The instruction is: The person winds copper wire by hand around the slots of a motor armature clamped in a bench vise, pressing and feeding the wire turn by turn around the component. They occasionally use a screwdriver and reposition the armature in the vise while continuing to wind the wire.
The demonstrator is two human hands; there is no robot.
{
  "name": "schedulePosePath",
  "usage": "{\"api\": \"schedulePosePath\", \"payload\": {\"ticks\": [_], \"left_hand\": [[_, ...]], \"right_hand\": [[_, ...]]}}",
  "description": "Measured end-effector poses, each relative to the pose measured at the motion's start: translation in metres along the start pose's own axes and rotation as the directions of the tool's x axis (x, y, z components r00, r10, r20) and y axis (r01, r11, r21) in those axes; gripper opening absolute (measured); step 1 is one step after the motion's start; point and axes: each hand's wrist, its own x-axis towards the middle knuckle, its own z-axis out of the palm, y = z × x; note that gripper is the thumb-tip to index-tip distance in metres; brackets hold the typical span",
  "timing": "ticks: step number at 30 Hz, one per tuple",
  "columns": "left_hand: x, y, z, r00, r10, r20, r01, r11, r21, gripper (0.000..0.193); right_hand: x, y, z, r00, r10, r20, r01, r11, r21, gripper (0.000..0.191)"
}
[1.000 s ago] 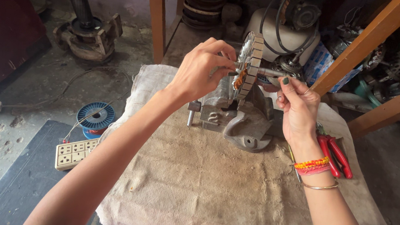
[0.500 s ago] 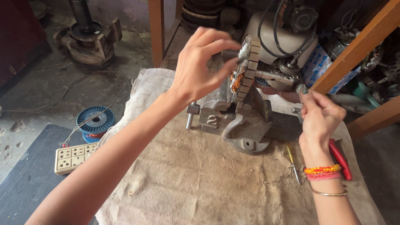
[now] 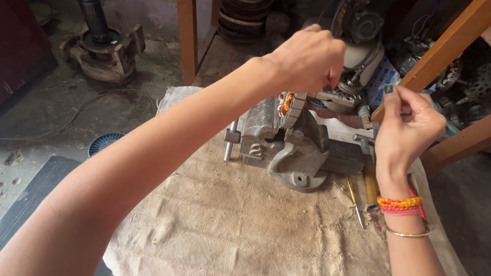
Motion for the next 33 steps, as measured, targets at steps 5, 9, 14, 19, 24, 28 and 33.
{"api": "schedulePosePath", "payload": {"ticks": [5,9,14,19,24,28,33], "left_hand": [[-0.005,-0.005,0.0,0.992,-0.087,-0.093,0.081,0.995,-0.06,0.018],[-0.009,-0.002,-0.006,0.949,-0.156,-0.273,0.119,0.982,-0.148,0.015],[-0.025,0.0,-0.015,0.923,-0.3,-0.239,0.238,0.937,-0.257,0.022],[-0.054,0.001,-0.02,0.929,-0.214,-0.303,0.174,0.973,-0.153,0.02],[-0.078,0.01,-0.019,0.909,-0.22,-0.355,0.17,0.971,-0.165,0.02],[-0.087,0.018,-0.016,0.888,-0.258,-0.38,0.205,0.963,-0.175,0.019],[-0.094,0.018,-0.007,0.828,-0.356,-0.433,0.307,0.934,-0.18,0.025]], "right_hand": [[-0.025,-0.041,0.011,0.838,-0.535,0.103,0.507,0.697,-0.508,0.031],[-0.034,-0.06,0.034,0.881,-0.442,0.169,0.472,0.793,-0.385,0.034],[-0.018,-0.058,0.059,0.92,-0.373,0.121,0.392,0.861,-0.324,0.061],[-0.02,-0.049,0.057,0.971,-0.147,0.188,0.195,0.942,-0.274,0.041],[-0.023,-0.049,0.057,0.968,-0.156,0.195,0.192,0.964,-0.184,0.014],[-0.024,-0.05,0.058,0.939,-0.268,0.215,0.309,0.931,-0.191,0.008],[-0.018,-0.043,0.059,0.931,-0.217,0.294,0.231,0.973,-0.013,0.012]]}}
